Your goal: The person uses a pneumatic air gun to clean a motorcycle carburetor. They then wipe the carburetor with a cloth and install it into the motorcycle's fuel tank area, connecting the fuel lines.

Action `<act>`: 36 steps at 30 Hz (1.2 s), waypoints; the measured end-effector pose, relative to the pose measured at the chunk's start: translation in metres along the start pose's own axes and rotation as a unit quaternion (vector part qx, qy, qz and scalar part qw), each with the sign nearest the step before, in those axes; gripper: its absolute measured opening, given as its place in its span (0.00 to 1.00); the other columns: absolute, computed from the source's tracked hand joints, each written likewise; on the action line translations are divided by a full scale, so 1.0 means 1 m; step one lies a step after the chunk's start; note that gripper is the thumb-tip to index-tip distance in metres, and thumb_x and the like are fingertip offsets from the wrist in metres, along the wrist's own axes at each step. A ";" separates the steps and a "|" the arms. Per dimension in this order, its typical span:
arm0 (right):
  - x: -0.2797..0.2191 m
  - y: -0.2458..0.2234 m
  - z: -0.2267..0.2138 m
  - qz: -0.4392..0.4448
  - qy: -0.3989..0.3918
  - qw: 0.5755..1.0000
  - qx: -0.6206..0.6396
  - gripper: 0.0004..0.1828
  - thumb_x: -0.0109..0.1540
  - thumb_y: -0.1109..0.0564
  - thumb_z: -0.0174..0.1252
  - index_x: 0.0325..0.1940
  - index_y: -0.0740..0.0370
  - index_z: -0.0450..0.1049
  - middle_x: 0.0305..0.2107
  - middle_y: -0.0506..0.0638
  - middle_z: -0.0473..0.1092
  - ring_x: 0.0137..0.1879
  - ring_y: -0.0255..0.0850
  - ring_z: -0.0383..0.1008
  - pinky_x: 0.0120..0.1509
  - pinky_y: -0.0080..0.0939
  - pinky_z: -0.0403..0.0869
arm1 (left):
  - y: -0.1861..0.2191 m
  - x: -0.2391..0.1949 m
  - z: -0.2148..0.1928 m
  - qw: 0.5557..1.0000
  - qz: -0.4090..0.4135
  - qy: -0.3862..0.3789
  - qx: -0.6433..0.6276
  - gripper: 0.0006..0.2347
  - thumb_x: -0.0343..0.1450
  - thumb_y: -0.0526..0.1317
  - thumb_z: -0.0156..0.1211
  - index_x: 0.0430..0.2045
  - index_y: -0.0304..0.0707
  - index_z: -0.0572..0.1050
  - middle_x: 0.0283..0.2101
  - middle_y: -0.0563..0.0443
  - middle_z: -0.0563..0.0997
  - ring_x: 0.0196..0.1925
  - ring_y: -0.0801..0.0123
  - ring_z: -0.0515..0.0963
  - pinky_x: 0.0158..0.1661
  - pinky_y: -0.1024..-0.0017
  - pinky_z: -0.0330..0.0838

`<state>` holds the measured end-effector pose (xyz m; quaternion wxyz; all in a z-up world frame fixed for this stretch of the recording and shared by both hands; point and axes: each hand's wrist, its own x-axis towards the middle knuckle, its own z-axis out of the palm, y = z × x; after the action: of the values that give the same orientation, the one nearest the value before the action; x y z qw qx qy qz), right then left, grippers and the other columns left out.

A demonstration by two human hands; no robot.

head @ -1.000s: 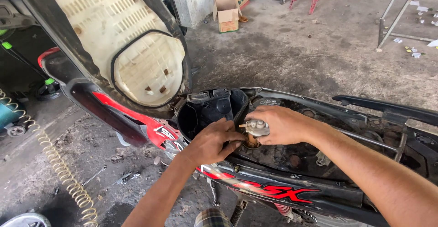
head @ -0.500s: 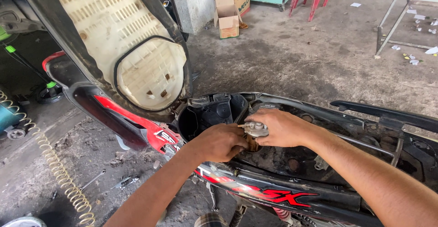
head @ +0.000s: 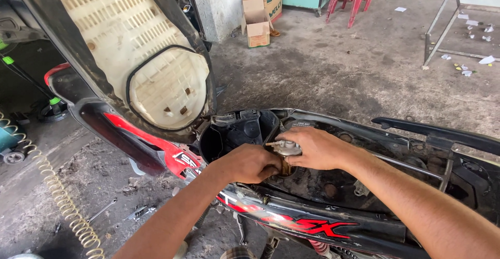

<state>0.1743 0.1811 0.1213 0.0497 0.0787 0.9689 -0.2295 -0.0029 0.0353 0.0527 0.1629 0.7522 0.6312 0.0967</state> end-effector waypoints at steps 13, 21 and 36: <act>0.001 0.007 0.004 -0.003 0.009 1.000 -0.002 0.29 0.64 0.50 0.62 0.66 0.64 0.68 0.53 0.62 0.72 0.60 0.61 0.74 0.60 0.57 0.77 | 0.000 0.009 -0.003 0.994 0.015 -0.071 0.082 0.11 0.79 0.46 0.49 0.53 0.48 0.75 0.32 0.40 0.84 0.34 0.43 0.85 0.36 0.44 0.83; 0.003 0.008 0.004 0.017 0.010 1.000 0.006 0.30 0.62 0.49 0.63 0.66 0.63 0.69 0.52 0.61 0.73 0.61 0.58 0.75 0.62 0.55 0.76 | -0.001 -0.015 0.001 0.998 0.041 0.013 0.047 0.11 0.77 0.40 0.51 0.49 0.50 0.81 0.37 0.45 0.86 0.39 0.46 0.86 0.37 0.52 0.83; -0.001 0.002 0.002 -0.002 0.045 0.999 -0.007 0.33 0.61 0.47 0.64 0.68 0.60 0.67 0.56 0.60 0.71 0.63 0.58 0.73 0.66 0.55 0.73 | -0.006 -0.004 0.017 0.993 0.058 0.047 0.093 0.10 0.68 0.45 0.56 0.37 0.54 0.83 0.29 0.48 0.85 0.33 0.45 0.85 0.34 0.50 0.82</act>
<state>0.1757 0.1818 0.1193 0.0058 0.0872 0.9717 -0.2193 -0.0032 0.0303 0.0352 0.0568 0.7941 0.5995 0.0825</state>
